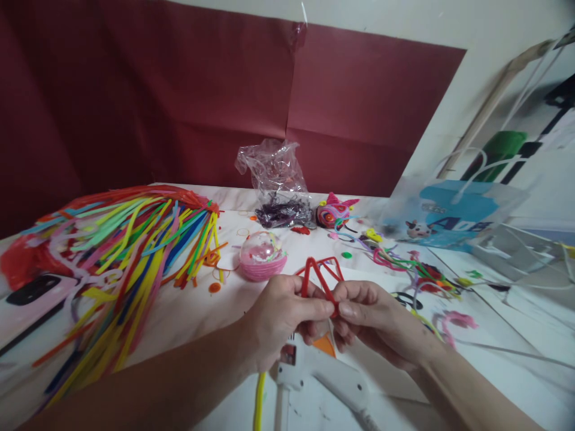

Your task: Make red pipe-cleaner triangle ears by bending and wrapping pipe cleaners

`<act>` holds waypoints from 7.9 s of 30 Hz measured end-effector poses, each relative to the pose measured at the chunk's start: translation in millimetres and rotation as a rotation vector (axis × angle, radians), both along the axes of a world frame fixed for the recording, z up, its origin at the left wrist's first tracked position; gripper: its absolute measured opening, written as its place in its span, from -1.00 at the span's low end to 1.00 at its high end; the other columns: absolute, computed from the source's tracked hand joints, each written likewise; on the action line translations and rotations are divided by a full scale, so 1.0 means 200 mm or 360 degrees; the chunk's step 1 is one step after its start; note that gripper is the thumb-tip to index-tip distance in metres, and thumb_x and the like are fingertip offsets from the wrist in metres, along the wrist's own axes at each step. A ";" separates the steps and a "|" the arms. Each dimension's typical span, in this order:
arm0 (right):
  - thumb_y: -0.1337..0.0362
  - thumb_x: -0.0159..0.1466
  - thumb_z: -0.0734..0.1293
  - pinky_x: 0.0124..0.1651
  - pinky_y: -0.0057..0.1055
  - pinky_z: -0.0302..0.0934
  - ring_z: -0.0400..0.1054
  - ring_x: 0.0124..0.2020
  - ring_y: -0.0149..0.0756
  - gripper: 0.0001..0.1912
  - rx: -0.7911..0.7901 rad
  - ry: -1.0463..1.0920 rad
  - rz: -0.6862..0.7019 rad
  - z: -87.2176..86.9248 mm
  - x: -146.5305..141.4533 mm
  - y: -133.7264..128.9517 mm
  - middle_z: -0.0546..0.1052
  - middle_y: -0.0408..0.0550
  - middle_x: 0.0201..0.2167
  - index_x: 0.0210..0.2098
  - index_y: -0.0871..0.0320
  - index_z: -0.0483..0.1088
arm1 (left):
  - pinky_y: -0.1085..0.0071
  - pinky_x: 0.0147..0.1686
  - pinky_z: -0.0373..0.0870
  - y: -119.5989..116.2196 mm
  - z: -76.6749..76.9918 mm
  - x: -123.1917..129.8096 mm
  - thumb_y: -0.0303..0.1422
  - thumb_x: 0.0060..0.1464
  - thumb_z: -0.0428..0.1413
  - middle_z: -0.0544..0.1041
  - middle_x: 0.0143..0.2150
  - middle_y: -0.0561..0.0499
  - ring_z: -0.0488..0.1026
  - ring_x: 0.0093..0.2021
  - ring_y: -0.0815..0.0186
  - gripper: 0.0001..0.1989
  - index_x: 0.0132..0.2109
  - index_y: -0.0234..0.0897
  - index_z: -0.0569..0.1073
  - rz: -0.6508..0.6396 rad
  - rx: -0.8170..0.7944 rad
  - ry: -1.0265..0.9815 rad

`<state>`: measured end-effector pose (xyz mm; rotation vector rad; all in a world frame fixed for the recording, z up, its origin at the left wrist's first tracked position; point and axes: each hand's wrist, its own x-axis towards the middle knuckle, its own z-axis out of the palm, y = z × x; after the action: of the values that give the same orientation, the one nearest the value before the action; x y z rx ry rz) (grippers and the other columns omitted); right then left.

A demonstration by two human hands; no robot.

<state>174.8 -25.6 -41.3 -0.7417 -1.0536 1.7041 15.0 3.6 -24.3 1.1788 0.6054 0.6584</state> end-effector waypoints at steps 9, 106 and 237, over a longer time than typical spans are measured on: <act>0.26 0.03 0.47 -0.58 -0.46 0.36 0.31 -0.73 -0.48 -0.77 -0.0053 0.0136 0.0143 -0.02 -0.01 0.00 0.48 -0.09 -0.68 -0.56 0.30 0.42 | 0.52 -0.65 0.03 -0.01 0.01 0.00 -0.46 -0.15 0.09 0.24 -0.73 0.14 0.12 -0.69 0.51 -0.89 -0.57 -0.37 0.39 -0.0087 0.0003 -0.0068; 0.17 0.04 0.45 -0.54 -0.55 0.19 0.32 -0.63 -0.48 -0.73 0.0215 -0.0529 -0.0245 0.00 0.02 0.01 0.49 -0.12 -0.65 -0.57 0.27 0.43 | 0.53 -0.58 0.24 -0.01 0.01 0.02 -0.41 -0.12 0.08 0.37 -0.63 0.04 0.29 -0.62 0.46 -0.88 -0.50 -0.40 0.39 0.0255 0.0035 0.0038; 0.01 0.03 0.39 -0.70 -0.57 -0.07 0.03 -0.79 -0.56 -0.62 0.0315 -0.0557 -0.0624 -0.09 0.16 0.02 0.29 -0.24 -0.80 -0.60 0.25 0.39 | 0.47 -0.45 0.29 0.08 -0.04 -0.03 -0.17 -0.06 0.10 0.48 -0.49 0.01 0.39 -0.49 0.37 -0.72 -0.42 -0.34 0.44 0.0423 0.0445 0.0251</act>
<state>207.4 -21.8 -60.3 -1.0631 -1.2007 1.1438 9.8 19.1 -31.4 1.4333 0.8320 0.9027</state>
